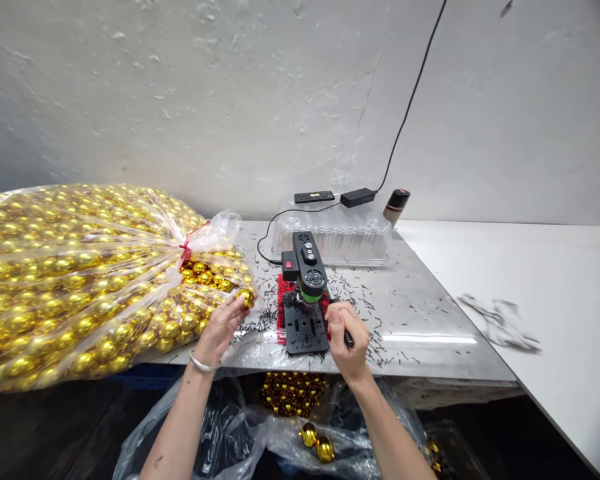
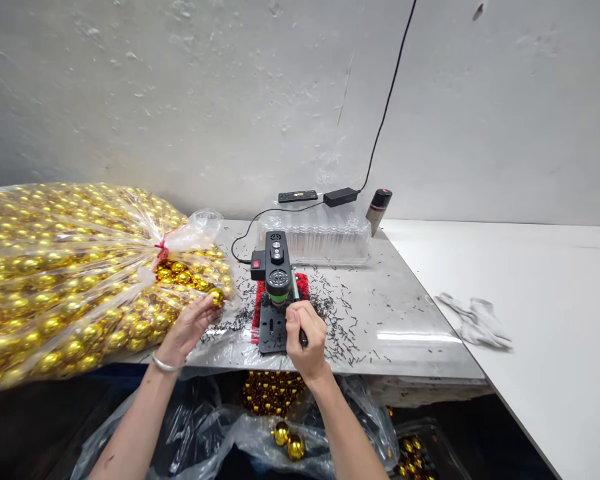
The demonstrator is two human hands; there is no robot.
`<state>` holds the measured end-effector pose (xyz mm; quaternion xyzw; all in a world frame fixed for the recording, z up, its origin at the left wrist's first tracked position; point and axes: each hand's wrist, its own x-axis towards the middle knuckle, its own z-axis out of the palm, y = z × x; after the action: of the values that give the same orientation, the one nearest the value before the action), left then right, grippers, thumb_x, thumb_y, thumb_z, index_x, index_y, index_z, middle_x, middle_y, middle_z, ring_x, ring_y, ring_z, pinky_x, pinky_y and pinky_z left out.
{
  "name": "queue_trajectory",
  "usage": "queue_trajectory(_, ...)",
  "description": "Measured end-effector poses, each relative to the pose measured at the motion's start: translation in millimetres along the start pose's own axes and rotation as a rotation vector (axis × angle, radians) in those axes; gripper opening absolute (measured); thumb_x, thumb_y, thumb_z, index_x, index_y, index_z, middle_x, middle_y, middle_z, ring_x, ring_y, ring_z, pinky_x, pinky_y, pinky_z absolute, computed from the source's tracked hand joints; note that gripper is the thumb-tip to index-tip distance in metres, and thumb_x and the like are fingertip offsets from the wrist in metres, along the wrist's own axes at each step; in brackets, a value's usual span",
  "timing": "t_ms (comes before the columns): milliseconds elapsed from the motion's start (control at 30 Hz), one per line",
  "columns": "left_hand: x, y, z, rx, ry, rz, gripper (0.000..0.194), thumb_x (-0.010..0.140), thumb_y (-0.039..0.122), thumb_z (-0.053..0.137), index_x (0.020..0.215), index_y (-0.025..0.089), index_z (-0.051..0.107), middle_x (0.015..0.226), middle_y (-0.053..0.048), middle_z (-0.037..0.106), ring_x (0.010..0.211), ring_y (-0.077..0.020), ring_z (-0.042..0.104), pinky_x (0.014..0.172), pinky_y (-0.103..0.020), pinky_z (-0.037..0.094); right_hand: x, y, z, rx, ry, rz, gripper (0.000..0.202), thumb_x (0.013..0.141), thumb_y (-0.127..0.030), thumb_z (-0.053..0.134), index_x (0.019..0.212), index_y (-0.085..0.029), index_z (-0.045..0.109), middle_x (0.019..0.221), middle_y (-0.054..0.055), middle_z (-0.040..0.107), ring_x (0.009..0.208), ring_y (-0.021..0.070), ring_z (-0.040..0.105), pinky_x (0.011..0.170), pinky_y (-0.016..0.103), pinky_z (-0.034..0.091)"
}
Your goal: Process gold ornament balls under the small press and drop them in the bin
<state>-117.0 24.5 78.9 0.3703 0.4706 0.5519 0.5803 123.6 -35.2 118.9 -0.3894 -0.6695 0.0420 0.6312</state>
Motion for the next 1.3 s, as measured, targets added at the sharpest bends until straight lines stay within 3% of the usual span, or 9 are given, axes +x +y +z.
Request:
queue_trajectory(133, -11, -39, 34.0, -0.120, -0.029, -0.104, 0.038, 0.068, 0.037, 0.074, 0.100, 0.018, 0.065, 0.101, -0.006, 0.071, 0.085, -0.0148, 0.067, 0.080, -0.028, 0.054, 3, 1, -2, 0.019, -0.017, 0.011, 0.027, 0.091, -0.010, 0.039, 0.066, -0.020, 0.044, 0.067, 0.001, 0.049, 0.064, 0.0129, 0.049, 0.057, 0.027, 0.038)
queue_trajectory(267, -10, -72, 67.5, 0.067, -0.086, -0.057, 0.050, 0.070, 0.042, 0.072, 0.112, 0.017, 0.063, 0.109, -0.008, 0.070, 0.092, -0.0182, 0.066, 0.083, -0.032, 0.052, 7, -1, -5, 0.011, -0.040, 0.027, 0.027, 0.091, -0.012, 0.039, 0.066, -0.020, 0.045, 0.067, 0.002, 0.051, 0.065, 0.0133, 0.050, 0.058, 0.027, 0.039)
queue_trajectory(367, -9, -88, 80.8, 0.285, -0.104, 0.068, 0.045, 0.072, 0.043, 0.070, 0.109, 0.017, 0.066, 0.105, -0.008, 0.071, 0.096, -0.0205, 0.065, 0.089, -0.035, 0.049, 8, -3, -5, -0.005, -0.034, 0.034, 0.028, 0.092, -0.013, 0.039, 0.066, -0.020, 0.046, 0.066, 0.002, 0.051, 0.066, 0.0135, 0.051, 0.059, 0.028, 0.040)
queue_trajectory(533, -16, -96, 83.8, 0.765, -0.010, 0.365, 0.033, 0.079, 0.039, 0.065, 0.109, 0.024, 0.068, 0.099, -0.006, 0.071, 0.096, -0.0241, 0.061, 0.092, -0.044, 0.043, 6, -3, -5, -0.012, -0.039, 0.020, 0.028, 0.092, -0.012, 0.039, 0.066, -0.020, 0.046, 0.068, 0.002, 0.053, 0.069, 0.0137, 0.053, 0.059, 0.027, 0.042)
queue_trajectory(700, -20, -97, 84.4, 0.920, -0.029, 0.509, 0.032, 0.084, 0.036, 0.062, 0.113, 0.023, 0.066, 0.101, -0.008, 0.070, 0.097, -0.0243, 0.061, 0.091, -0.043, 0.041, 3, -2, -6, -0.012, -0.050, 0.006, 0.028, 0.091, -0.009, 0.039, 0.067, -0.020, 0.046, 0.068, 0.002, 0.052, 0.069, 0.0135, 0.053, 0.059, 0.027, 0.042)
queue_trajectory(933, -16, -100, 85.8, 0.908, -0.075, 0.538, 0.030, 0.082, 0.035, 0.066, 0.110, 0.023, 0.067, 0.107, -0.007, 0.071, 0.097, -0.0250, 0.060, 0.090, -0.043, 0.042, -14, 8, -3, -0.017, -0.045, -0.009, 0.027, 0.091, -0.009, 0.037, 0.068, -0.020, 0.045, 0.067, 0.002, 0.051, 0.068, 0.0139, 0.053, 0.059, 0.028, 0.042)
queue_trajectory(1067, -16, -100, 86.0, 0.921, -0.085, 0.533, 0.030, 0.083, 0.033, 0.065, 0.110, 0.022, 0.067, 0.107, -0.008, 0.071, 0.097, -0.0251, 0.059, 0.090, -0.044, 0.042, -30, 25, 1, -0.027, -0.071, -0.099, 0.026, 0.094, -0.016, 0.035, 0.070, -0.020, 0.045, 0.070, 0.002, 0.052, 0.068, 0.0139, 0.053, 0.060, 0.029, 0.044)
queue_trajectory(1300, -17, -102, 86.1, 0.949, -0.076, 0.551, 0.031, 0.083, 0.034, 0.065, 0.112, 0.022, 0.066, 0.105, -0.007, 0.071, 0.098, -0.0242, 0.058, 0.090, -0.043, 0.043, -44, 44, 10, -0.039, 0.002, -0.173, 0.026, 0.096, -0.021, 0.031, 0.074, -0.021, 0.044, 0.072, 0.002, 0.050, 0.067, 0.0140, 0.052, 0.067, 0.034, 0.047)
